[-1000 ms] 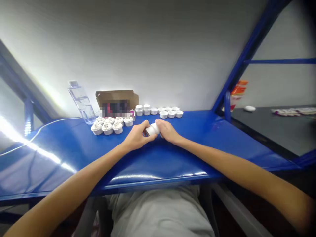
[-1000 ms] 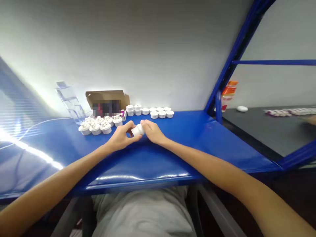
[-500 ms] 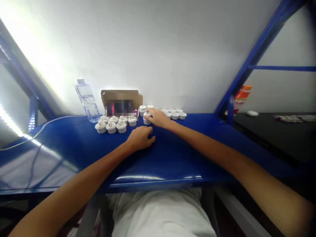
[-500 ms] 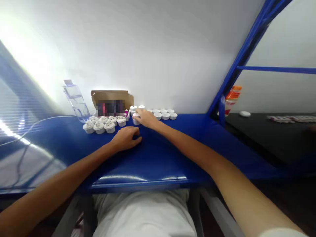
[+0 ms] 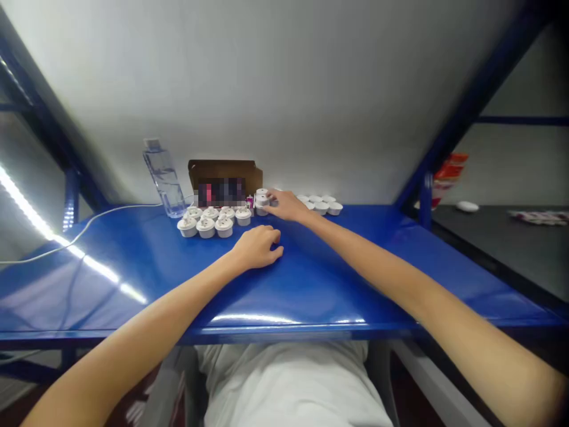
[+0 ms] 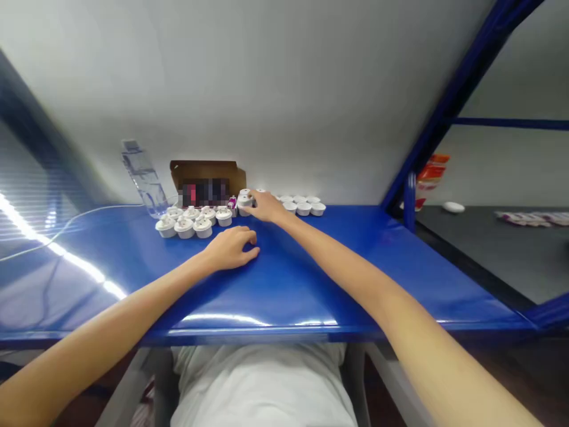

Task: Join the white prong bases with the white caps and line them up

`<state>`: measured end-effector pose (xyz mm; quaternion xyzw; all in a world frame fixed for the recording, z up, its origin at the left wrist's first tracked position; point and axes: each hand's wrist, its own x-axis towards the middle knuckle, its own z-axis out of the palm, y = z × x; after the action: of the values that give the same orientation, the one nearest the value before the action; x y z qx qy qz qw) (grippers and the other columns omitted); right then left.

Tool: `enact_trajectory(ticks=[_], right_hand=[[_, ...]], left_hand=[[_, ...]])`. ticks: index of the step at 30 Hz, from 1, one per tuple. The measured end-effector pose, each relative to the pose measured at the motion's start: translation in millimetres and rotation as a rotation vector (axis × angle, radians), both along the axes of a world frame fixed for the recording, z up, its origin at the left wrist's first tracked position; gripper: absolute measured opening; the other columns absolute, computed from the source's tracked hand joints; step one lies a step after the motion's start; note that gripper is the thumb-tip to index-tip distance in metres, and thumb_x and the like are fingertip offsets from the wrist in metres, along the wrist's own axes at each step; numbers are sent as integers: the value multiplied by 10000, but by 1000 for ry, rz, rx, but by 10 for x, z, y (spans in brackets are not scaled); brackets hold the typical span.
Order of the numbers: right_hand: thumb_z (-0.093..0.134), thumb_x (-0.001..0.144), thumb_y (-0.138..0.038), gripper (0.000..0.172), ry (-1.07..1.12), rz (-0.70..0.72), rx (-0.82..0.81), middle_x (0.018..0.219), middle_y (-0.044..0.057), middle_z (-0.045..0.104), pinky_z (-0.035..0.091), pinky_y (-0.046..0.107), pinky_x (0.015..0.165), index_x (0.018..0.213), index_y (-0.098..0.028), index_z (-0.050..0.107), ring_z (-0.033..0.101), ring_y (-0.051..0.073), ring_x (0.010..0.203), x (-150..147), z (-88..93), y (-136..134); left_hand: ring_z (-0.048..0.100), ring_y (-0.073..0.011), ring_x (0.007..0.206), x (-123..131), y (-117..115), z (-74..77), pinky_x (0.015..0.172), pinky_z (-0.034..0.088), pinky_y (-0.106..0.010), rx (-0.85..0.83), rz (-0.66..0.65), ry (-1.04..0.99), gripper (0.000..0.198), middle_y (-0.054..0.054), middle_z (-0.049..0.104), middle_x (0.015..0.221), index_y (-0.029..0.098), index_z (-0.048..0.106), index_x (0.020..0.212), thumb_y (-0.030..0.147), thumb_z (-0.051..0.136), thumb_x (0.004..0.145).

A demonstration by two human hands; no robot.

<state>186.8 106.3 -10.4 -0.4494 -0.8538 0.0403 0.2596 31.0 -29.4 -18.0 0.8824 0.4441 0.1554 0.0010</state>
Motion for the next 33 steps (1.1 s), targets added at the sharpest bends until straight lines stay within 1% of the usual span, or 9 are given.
enact_trajectory(ticks=[5,11,13,16,19,22,25,30,33], right_hand=[[663,836,-213,577,-94,-154,-37,1225,169,699,489,353,876,1394,-160,525,662,314,1061,303,61,117],[686,739,-143,655,-153,-61,-100,1123,116,748,496,307,802,1383,-158,568,680,273,941,437,61,140],[680,723,-131,707,-148,-22,-107,1024,91,765,499,306,756,1417,-182,556,678,262,860,459,72,38],[686,675,-97,751,-163,115,-181,895,64,757,487,301,696,1414,-180,576,661,240,763,487,109,-246],[704,673,-131,621,-175,313,-310,884,33,724,467,277,668,1291,-176,667,640,194,732,516,156,-637],[761,705,-248,539,-103,473,-476,847,-2,687,458,260,655,1234,-191,678,613,166,721,565,173,-992],[780,721,-287,533,10,527,-522,922,-6,681,472,264,691,1229,-213,635,609,163,773,618,148,-1161],[769,793,-392,522,409,424,-444,1035,19,648,520,308,772,1215,-235,505,631,179,871,636,73,-1081],[709,857,-482,465,526,326,-324,1065,44,641,533,338,791,1185,-224,502,633,192,889,610,27,-1012]], left_hand=[[644,-291,943,-41,42,55,824,486,-385,17,41,47,230,-124,681,1005,186,679,961,378,570,897],[490,-376,1263,-244,143,161,1042,374,-506,255,215,73,383,-202,598,1307,154,613,1221,311,588,872],[405,-385,1351,-331,180,172,1094,310,-530,318,275,76,465,-210,559,1379,154,574,1286,282,618,842],[395,-389,1354,-425,230,159,1111,263,-560,355,327,100,442,-215,604,1318,151,583,1268,280,611,846],[459,-377,1291,-452,250,143,1103,266,-571,339,327,152,342,-202,655,1231,163,624,1184,290,580,870],[516,-367,1234,-430,241,144,1090,292,-574,326,309,175,315,-194,656,1241,158,630,1154,279,575,869],[550,-358,1214,-389,233,158,1066,343,-564,312,275,120,300,-176,649,1259,165,617,1144,270,580,866],[637,-279,1039,-266,234,162,919,492,-435,121,43,-206,256,-110,673,1126,173,607,1079,229,626,830],[657,-227,964,-161,214,122,839,541,-365,-14,-104,-383,316,-80,668,1086,172,595,1105,216,664,799]])
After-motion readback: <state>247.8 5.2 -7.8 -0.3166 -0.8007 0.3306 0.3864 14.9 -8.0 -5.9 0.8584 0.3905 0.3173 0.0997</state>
